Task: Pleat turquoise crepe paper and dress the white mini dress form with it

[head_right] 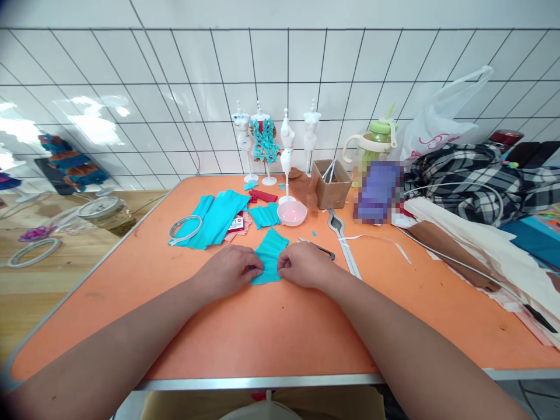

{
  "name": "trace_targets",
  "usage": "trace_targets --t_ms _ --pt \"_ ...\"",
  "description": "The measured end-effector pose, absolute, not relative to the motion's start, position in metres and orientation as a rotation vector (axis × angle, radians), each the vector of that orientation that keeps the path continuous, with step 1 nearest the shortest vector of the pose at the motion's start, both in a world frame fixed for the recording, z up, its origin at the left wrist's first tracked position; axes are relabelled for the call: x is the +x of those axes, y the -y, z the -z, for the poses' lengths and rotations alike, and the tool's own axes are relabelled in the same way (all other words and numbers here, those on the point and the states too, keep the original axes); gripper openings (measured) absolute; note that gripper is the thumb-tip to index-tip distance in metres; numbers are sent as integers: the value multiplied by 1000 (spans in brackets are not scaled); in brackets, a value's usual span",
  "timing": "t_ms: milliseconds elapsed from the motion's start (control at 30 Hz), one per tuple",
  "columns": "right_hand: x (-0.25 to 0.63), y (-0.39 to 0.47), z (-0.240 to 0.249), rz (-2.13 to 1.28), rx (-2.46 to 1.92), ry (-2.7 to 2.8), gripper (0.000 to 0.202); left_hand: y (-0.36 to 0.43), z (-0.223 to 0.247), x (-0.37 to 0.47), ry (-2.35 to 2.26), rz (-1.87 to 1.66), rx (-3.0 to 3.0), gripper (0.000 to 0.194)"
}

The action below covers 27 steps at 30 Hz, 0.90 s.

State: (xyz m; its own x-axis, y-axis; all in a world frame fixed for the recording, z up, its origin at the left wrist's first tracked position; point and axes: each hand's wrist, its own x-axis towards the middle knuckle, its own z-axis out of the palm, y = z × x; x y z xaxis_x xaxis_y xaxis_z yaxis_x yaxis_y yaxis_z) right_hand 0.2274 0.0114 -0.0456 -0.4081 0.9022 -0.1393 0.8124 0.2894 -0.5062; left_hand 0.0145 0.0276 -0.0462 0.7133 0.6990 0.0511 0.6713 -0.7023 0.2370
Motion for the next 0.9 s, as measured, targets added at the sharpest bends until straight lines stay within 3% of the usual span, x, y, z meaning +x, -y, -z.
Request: trace_targets --t_ms 633,900 --pt "223 -7 39 -587 -1621 2501 19 -32 49 12 -1090 -186 2684 17" --pt "228 -20 46 -839 -1841 2357 14 -31 48 14 -1187 -230 2623 18"
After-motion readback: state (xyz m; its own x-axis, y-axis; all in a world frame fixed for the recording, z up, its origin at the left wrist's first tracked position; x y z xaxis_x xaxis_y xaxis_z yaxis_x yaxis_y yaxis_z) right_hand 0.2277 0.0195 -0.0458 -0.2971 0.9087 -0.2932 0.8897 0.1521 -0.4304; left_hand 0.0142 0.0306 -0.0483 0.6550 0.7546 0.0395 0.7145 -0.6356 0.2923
